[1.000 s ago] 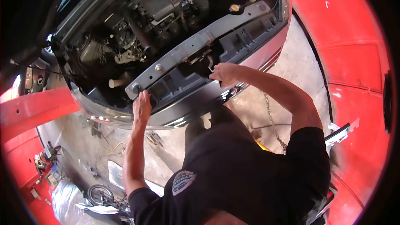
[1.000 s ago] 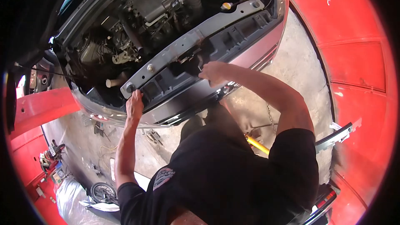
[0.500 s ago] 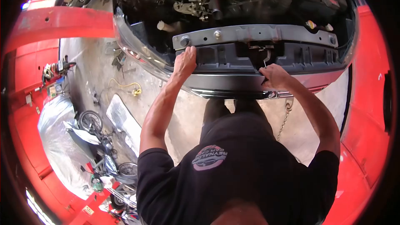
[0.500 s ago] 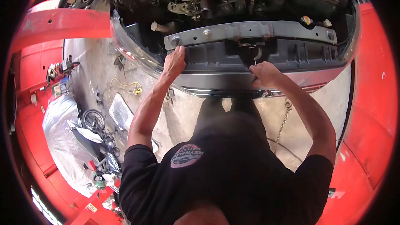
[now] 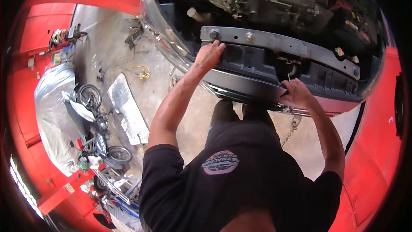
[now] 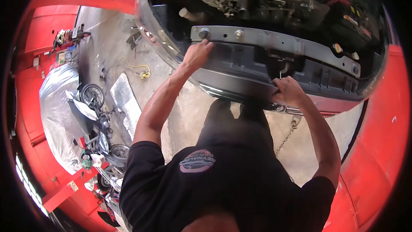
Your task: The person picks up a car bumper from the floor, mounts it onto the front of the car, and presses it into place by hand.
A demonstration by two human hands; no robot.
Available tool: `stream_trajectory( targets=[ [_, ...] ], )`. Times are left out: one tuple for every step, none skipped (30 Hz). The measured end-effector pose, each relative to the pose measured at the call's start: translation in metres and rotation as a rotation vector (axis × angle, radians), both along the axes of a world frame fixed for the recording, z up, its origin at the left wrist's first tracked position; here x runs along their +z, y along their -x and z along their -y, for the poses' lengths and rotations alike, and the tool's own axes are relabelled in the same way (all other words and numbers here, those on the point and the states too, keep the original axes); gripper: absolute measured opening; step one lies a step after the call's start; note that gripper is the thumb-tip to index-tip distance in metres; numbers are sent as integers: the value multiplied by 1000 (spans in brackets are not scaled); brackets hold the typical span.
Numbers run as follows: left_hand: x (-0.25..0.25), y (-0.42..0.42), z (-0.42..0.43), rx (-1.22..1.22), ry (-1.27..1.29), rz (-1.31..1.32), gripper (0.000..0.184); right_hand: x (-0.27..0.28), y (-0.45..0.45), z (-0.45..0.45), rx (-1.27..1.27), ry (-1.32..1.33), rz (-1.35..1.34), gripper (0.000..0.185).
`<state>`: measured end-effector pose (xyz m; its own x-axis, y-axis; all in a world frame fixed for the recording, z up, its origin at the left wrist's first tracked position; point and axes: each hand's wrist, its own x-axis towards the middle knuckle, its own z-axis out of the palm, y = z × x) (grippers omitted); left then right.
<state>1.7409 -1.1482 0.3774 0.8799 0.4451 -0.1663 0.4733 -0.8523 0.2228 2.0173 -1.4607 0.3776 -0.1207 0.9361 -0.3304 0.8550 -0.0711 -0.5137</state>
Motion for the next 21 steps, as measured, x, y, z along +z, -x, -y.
stream_trajectory(
  targets=[
    [0, -2, 0, -10, -7, -9, 20, -1, -1, 0, 2, 27, 8, 45],
    [-2, -3, 1, -18, -13, -19, 18, -3, -1, -2, 5, 55, 14, 43],
    [-12, -2, 1, 37, -21, 20, 14, -2, -1, -2, 9, 84, 17, 42],
    [-15, -2, 3, 90, -27, 57, 12, 0, -1, -2, 6, 70, 17, 41],
    [-18, -2, 5, 131, -62, 53, 11, 2, 0, -1, 3, 55, 15, 40],
    [-22, -3, 9, 157, -56, 70, 11, 4, 3, -1, 3, 38, 12, 39],
    [-19, -4, 13, 189, -54, 85, 12, 9, 5, -3, -21, 93, 19, 43],
    [-17, -3, 15, 227, -54, 98, 12, 9, 4, -1, -19, 77, 18, 44],
    [-19, -2, 16, 209, -90, 102, 14, 8, 3, 0, -14, 57, 13, 45],
    [-18, -2, 15, 174, -108, 80, 14, 6, 6, 0, -12, 40, 4, 46],
    [-18, -4, 13, 140, -122, 56, 13, 6, 7, -1, -6, 72, 13, 47],
    [-17, -4, 11, 110, -135, 34, 13, 9, 6, -3, 4, 104, 24, 48],
    [-16, -5, 10, 114, -124, 3, 12, 10, 5, -4, 14, 135, 40, 49],
    [-17, -4, 11, 152, -111, 35, 12, 6, 5, -3, 11, 128, 40, 49],
    [-19, -3, 12, 187, -101, 69, 12, 2, 4, -1, 5, 117, 43, 49],
    [-20, -3, 13, 219, -91, 103, 12, 2, 4, 0, -3, 107, 46, 49],
    [-20, -2, 14, 247, -73, 108, 13, 4, 4, -2, 8, 140, 31, 50],
    [-20, -1, 17, 274, -57, 114, 13, 7, 3, -5, 17, 171, 17, 51],
    [-19, -2, 18, 302, -40, 122, 13, 10, 3, -6, 27, 203, 4, 52],
    [-18, -1, 18, 292, -24, 182, 13, 9, 1, -6, 16, 189, -3, 52],
    [-17, 1, 18, 285, -10, 240, 12, 6, 1, -4, 10, 174, -12, 51]
  ],
)
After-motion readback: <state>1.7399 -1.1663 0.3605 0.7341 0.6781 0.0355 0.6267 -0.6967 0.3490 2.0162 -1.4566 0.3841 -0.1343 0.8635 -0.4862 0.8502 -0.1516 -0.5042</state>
